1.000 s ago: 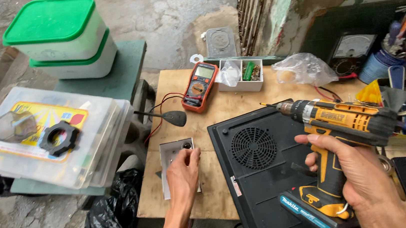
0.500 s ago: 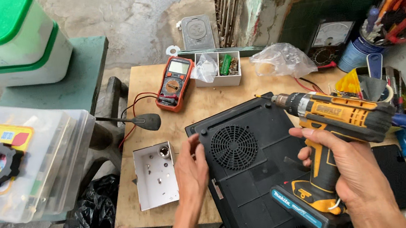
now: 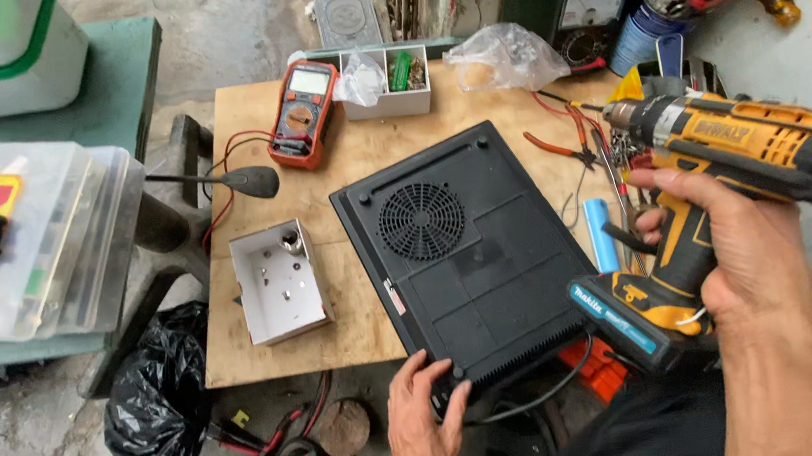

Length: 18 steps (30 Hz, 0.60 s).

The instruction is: The person uses a power drill to remove screws from the back of a black electronic device. They place the screws into a small white box and later pick up a black plastic bag from the floor.

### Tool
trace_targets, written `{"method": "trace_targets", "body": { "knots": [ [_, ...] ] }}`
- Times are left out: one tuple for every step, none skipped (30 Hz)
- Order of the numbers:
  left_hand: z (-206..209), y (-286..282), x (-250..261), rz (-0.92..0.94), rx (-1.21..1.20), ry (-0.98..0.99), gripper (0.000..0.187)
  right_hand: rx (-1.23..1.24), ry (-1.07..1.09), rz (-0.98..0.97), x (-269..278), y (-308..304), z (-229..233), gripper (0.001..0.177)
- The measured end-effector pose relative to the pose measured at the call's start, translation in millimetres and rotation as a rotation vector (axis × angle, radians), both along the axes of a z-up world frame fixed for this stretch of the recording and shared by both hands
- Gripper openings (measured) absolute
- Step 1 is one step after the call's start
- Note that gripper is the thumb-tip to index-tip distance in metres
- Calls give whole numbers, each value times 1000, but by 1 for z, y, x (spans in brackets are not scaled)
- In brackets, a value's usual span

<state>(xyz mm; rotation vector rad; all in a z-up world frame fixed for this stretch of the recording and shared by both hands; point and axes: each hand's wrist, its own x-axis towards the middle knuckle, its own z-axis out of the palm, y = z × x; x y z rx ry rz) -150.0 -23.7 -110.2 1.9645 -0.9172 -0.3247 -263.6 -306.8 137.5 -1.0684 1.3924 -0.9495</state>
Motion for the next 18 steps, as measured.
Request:
{"method": "trace_targets", "body": {
  "knots": [
    [4, 2, -2, -3, 5, 8, 38, 5, 8, -3, -7, 6, 4, 30],
    [8, 3, -2, 6, -11, 35, 31, -8, -14, -20, -12, 11, 8, 32],
    [13, 4, -2, 16, -26, 63, 25, -20, -36, -37, -17, 15, 13, 34],
    [14, 5, -5, 20, -23, 65, 25, -17, -34, -33, -26, 16, 10, 34],
    [15, 7, -7, 22, 0, 75, 26, -36, -26, -27, -34, 17, 7, 34],
    [16, 5, -7, 28, 20, 79, 28, -58, -24, -17, -39, 15, 5, 33],
    [13, 6, -8, 35, 18, 75, 28, -60, -28, -10, -41, 21, 7, 33],
    [9, 5, -9, 50, 11, 68, 27, -74, 16, 4, -40, 26, 10, 32],
    [5, 3, -9, 65, 4, 62, 26, -88, 60, 17, -39, 30, 13, 32],
    [8, 3, -9, 73, 3, 62, 26, -89, 60, 25, -38, 33, 15, 32],
    [11, 3, -8, 81, 32, 77, 22, -71, 73, 98, -37, 37, 16, 30],
    [12, 1, -6, 89, 57, 92, 19, -57, 87, 171, -35, 40, 17, 29],
    [16, 1, -4, 98, 52, 94, 19, -62, 88, 180, -26, 48, 19, 29],
    [21, -1, -1, 105, 8, 105, 17, 15, 105, 257, -16, 56, 23, 34],
    [26, -2, 2, 111, -37, 115, 17, 92, 121, 334, -5, 64, 26, 38],
    [28, -6, 7, 122, -44, 120, 17, 86, 127, 344, 8, 69, 27, 38],
    [30, -9, 12, 179, -59, 242, 27, 156, 191, 436, 21, 75, 28, 38],
    [33, -11, 18, 233, -73, 367, 37, 228, 256, 525, 34, 83, 29, 37]
  ]
}}
